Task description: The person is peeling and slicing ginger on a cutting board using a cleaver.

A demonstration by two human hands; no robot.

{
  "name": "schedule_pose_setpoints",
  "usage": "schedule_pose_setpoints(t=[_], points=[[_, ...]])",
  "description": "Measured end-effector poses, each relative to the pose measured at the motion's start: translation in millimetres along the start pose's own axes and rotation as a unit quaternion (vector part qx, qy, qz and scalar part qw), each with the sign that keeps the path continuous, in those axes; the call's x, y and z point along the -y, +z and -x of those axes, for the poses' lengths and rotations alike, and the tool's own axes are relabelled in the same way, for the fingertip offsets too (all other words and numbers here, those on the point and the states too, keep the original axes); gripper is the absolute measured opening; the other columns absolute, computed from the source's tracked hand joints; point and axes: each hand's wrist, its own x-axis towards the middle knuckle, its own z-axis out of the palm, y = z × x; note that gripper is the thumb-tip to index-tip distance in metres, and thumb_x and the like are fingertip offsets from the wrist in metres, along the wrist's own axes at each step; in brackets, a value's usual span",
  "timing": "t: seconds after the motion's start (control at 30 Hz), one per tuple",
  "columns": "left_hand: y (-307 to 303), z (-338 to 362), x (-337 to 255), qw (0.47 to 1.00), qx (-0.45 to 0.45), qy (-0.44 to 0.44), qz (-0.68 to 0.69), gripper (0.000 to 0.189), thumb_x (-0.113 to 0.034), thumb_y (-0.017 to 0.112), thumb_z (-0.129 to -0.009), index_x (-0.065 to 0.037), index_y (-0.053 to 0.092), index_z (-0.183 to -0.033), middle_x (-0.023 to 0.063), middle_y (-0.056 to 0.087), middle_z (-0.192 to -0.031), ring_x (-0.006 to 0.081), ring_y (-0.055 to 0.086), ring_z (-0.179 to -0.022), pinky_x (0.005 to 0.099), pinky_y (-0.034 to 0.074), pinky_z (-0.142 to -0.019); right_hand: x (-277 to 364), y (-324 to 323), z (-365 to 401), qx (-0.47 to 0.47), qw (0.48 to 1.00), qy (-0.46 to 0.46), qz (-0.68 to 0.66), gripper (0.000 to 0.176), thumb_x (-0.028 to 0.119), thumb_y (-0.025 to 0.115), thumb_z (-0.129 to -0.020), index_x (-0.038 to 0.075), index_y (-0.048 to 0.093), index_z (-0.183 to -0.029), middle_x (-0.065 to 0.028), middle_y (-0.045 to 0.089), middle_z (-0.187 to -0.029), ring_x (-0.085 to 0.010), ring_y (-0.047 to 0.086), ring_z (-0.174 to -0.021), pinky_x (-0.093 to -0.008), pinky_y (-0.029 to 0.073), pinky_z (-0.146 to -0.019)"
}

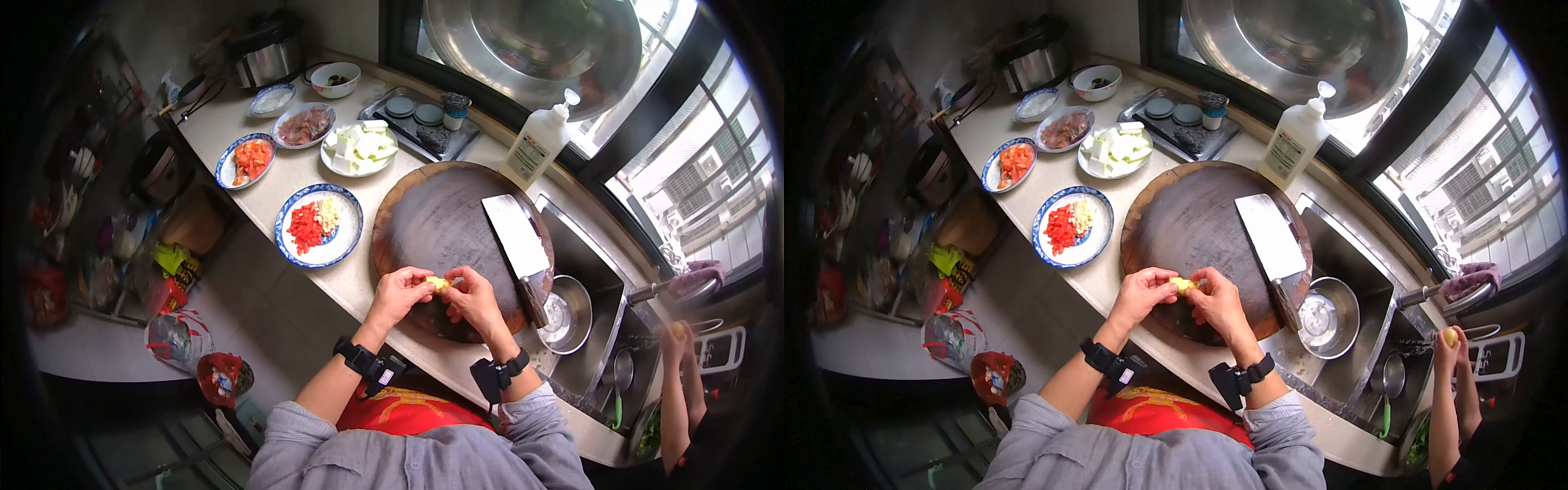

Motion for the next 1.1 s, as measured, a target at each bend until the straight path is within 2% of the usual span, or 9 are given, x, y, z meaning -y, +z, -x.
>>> schedule_pose_setpoints(t=[0.1,0.2,0.4,0.7,0.8,0.87,0.93,1.0,1.1], points=[[0.3,0.6,-1.0,1.0,0.0,0.005,0.003,0.023,-0.004,0.06,-0.081,0.004,0.056,-0.101,0.0091,0.061,-0.091,0.0109,0.059,-0.076,0.0211,0.051,-0.066,-3.5,-2.5,-3.3,0.024,1.0,-0.002,-0.004,0.026,0.01,0.059,-0.079,0.003,0.054,-0.104,-0.0048,0.057,-0.065,-0.0092,0.054,-0.05,-0.0229,0.045,-0.04],[3.5,0.9,2.3,0.999,-0.019,0.022,0.022,0.022,-0.005,0.062,-0.08,0.004,0.057,-0.099,0.0087,0.062,-0.087,0.0092,0.059,-0.072,0.0198,0.05,-0.062,-6.8,-2.3,-3.8,0.043,0.995,0.003,-0.085,0.027,0.012,0.06,-0.079,0.002,0.055,-0.104,-0.0048,0.057,-0.065,-0.0092,0.055,-0.05,-0.0227,0.045,-0.04],[3.7,1.2,2.6,1.0,-0.02,0.009,-0.005,0.022,-0.004,0.06,-0.08,0.004,0.056,-0.1,0.0085,0.061,-0.09,0.0109,0.06,-0.078,0.0206,0.051,-0.066,6.4,0.1,-2.7,0.025,0.999,-0.003,0.03,0.026,0.012,0.061,-0.078,0.001,0.055,-0.1,-0.0054,0.057,-0.064,-0.0097,0.055,-0.049,-0.0222,0.045,-0.04],[2.5,1.6,3.5,1.0,-0.021,0.013,-0.007,0.022,-0.004,0.059,-0.081,0.004,0.056,-0.101,0.0089,0.061,-0.091,0.0112,0.06,-0.078,0.0206,0.051,-0.066,-0.2,-2.1,-1.9,0.031,0.999,-0.002,-0.043,0.025,0.001,0.049,-0.075,0.0,0.055,-0.1,-0.0054,0.057,-0.064,-0.0111,0.056,-0.05,-0.0235,0.046,-0.042],[5.9,2.0,0.5,0.998,-0.044,0.019,0.044,0.022,-0.006,0.062,-0.079,0.004,0.057,-0.098,0.008,0.062,-0.086,0.0087,0.059,-0.072,0.019,0.049,-0.062,-2.3,-9.8,12.1,0.004,0.993,-0.048,-0.106,0.023,0.002,0.049,-0.076,0.001,0.057,-0.097,-0.0034,0.057,-0.064,-0.0087,0.053,-0.049,-0.0214,0.043,-0.043],[4.4,0.4,2.9,0.998,-0.041,0.024,0.035,0.021,-0.005,0.062,-0.079,0.004,0.057,-0.098,0.0082,0.062,-0.087,0.0088,0.059,-0.072,0.0189,0.049,-0.062,2.4,-35.0,35.2,-0.067,0.985,-0.112,-0.116,0.02,0.001,0.048,-0.076,0.001,0.06,-0.093,-0.0012,0.056,-0.063,-0.0058,0.048,-0.048,-0.0192,0.039,-0.042],[4.0,1.5,3.7,0.999,-0.037,0.024,0.027,0.021,-0.005,0.062,-0.079,0.004,0.057,-0.098,0.0083,0.061,-0.087,0.0089,0.059,-0.072,0.0189,0.049,-0.062,-13.9,-79.7,50.9,-0.189,0.957,-0.218,-0.01,0.017,0.0,0.048,-0.077,0.0,0.061,-0.088,-0.0003,0.055,-0.062,-0.0043,0.045,-0.047,-0.0186,0.035,-0.04],[6.8,2.2,-1.0,0.998,-0.047,0.013,0.032,0.021,-0.004,0.061,-0.079,0.004,0.056,-0.098,0.0086,0.061,-0.086,0.0089,0.059,-0.072,0.0189,0.049,-0.062,-8.0,-116.9,75.0,-0.316,0.935,-0.16,-0.027,0.013,0.001,0.05,-0.078,0.001,0.063,-0.083,0.0015,0.053,-0.059,-0.004,0.044,-0.045,-0.0194,0.033,-0.038],[6.3,-0.1,3.0,0.999,-0.052,0.009,0.003,0.021,-0.004,0.061,-0.079,0.004,0.056,-0.098,0.0086,0.062,-0.086,0.0088,0.059,-0.072,0.0189,0.049,-0.062,-61.8,-181.0,91.2,-0.367,0.924,-0.098,-0.051,0.01,0.007,0.054,-0.08,0.0,0.061,-0.077,0.0011,0.051,-0.056,-0.0037,0.044,-0.044,-0.0215,0.032,-0.036]])
